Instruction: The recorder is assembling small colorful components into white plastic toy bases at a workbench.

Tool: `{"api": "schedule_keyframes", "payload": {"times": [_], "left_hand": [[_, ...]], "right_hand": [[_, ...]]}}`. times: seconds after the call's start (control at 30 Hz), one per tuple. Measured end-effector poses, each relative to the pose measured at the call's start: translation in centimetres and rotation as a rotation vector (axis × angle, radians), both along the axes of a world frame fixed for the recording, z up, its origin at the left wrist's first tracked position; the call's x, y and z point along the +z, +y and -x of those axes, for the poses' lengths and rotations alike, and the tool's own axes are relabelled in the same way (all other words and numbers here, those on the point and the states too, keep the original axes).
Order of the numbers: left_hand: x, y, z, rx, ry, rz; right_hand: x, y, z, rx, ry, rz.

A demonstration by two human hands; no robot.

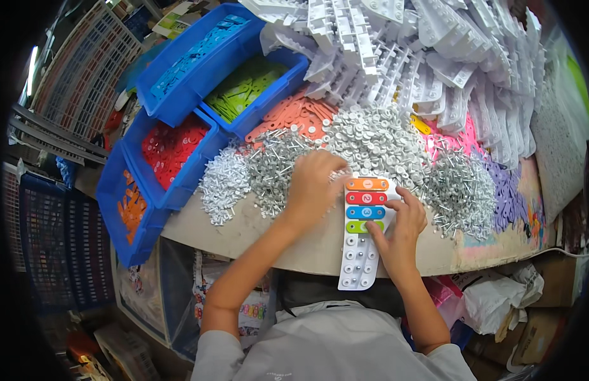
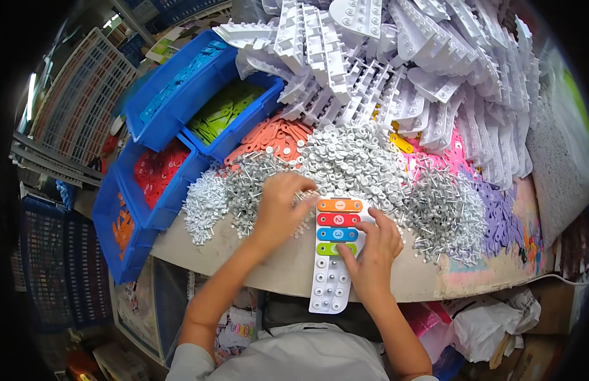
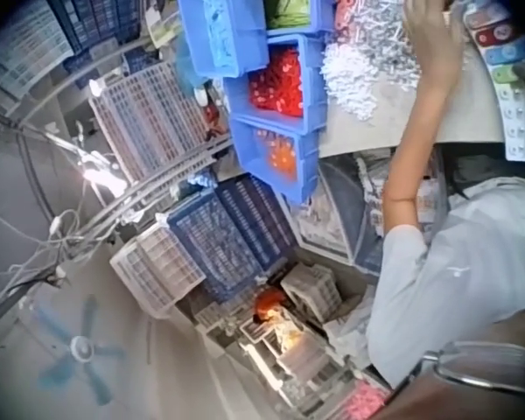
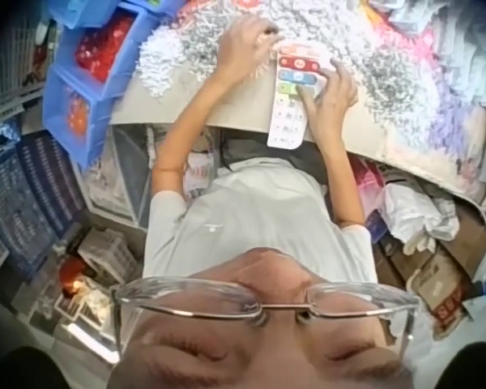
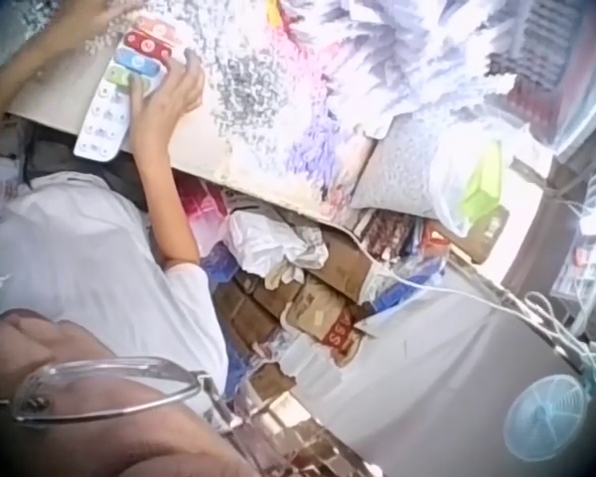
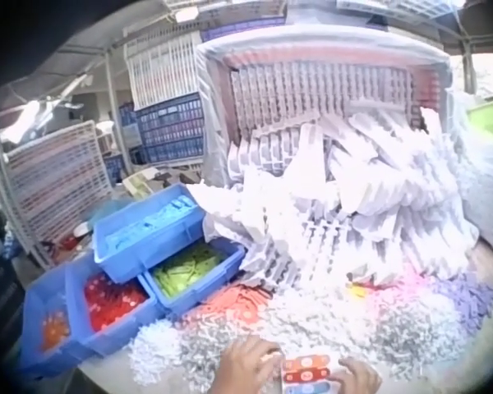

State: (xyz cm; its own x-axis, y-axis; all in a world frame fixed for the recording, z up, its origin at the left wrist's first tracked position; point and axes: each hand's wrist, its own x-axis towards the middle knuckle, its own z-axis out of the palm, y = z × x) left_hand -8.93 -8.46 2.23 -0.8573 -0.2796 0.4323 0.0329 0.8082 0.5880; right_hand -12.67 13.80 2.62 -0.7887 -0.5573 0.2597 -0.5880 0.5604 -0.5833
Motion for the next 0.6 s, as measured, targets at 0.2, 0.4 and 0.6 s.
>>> {"api": "schedule_keyframes", "payload": {"times": [0.2, 0.4, 0.6], "left_hand": [[2.3, -11.5, 3.9, 0.265, -0.132, 0.108], [-0.6, -11.9, 6.5, 0.323, -0.321, 0.417], [-0.4, -11.6, 7.1, 0.258, -0.352, 0.663]], "right_hand": [[0.2, 0.0, -0.4, 0.016, 0.023, 0.002], [1.2, 0.1, 1.7, 0.055, 0.112, 0.009], [2.9, -0.7, 12.7, -0.072, 0.423, -0.101]]}}
